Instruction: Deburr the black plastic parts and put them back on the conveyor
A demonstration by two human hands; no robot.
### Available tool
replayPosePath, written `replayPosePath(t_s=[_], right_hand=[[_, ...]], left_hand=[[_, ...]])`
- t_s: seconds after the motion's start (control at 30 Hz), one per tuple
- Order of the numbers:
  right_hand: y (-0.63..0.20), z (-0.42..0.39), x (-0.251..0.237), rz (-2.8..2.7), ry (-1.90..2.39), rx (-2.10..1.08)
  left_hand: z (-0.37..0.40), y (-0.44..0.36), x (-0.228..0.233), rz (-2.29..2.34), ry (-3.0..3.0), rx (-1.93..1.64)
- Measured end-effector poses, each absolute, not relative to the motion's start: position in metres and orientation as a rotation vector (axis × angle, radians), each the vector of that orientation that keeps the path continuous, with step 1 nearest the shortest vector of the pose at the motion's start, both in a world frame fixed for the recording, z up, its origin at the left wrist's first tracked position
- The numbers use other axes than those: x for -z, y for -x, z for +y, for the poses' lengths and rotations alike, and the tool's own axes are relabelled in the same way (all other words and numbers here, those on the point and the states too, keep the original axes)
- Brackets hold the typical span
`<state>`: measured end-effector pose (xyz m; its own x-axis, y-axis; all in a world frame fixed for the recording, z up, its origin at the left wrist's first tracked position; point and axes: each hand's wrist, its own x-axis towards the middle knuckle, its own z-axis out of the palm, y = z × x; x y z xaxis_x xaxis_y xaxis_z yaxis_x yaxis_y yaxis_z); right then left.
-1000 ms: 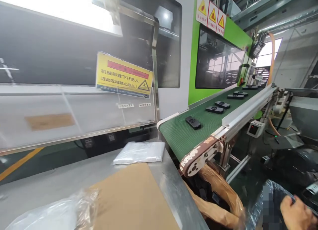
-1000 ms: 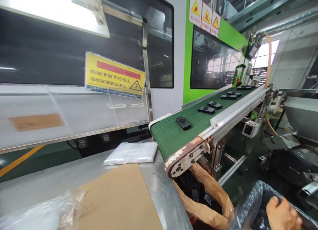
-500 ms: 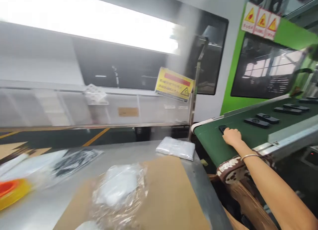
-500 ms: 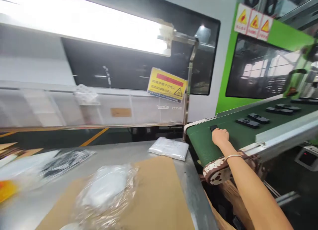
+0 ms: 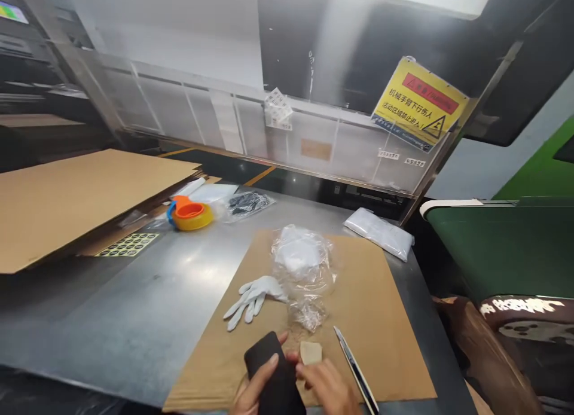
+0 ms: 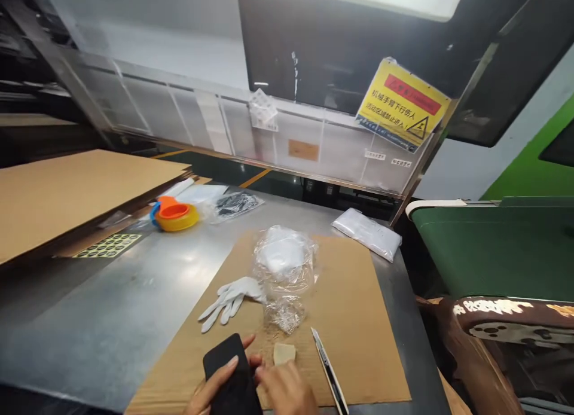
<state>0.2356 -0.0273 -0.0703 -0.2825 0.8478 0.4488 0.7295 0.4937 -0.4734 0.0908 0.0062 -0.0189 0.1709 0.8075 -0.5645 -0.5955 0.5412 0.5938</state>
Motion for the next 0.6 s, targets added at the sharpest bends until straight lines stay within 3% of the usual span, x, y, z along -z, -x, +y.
replayPosePath(t_s=[0.13, 0.3, 0.4, 0.5, 0.6], right_hand=[[-0.226, -0.008, 0.084, -1.92, 1.642, -0.21], [-0.224, -0.006, 0.073, -1.979, 1.591, -0.342], [-0.213, -0.014, 0.033, -1.949, 1.435, -0.455], [-0.19, -0.019, -0.008, -2.1, 0.926, -0.423], [-0.174, -0.021, -0.023, -2.221, 0.779, -0.403]], left_hand=[[0.002, -0.057, 0.016, 1.022, -0.602, -1.143], [-0.001, -0.026, 0.022, 0.894, -1.362, -1.03], [0.001, -0.018, 0.023, 0.923, -1.669, -0.968], [0.0, -0.017, 0.021, 0.909, -1.734, -0.923], [-0.005, -0.016, 0.018, 0.857, -1.716, -0.95]])
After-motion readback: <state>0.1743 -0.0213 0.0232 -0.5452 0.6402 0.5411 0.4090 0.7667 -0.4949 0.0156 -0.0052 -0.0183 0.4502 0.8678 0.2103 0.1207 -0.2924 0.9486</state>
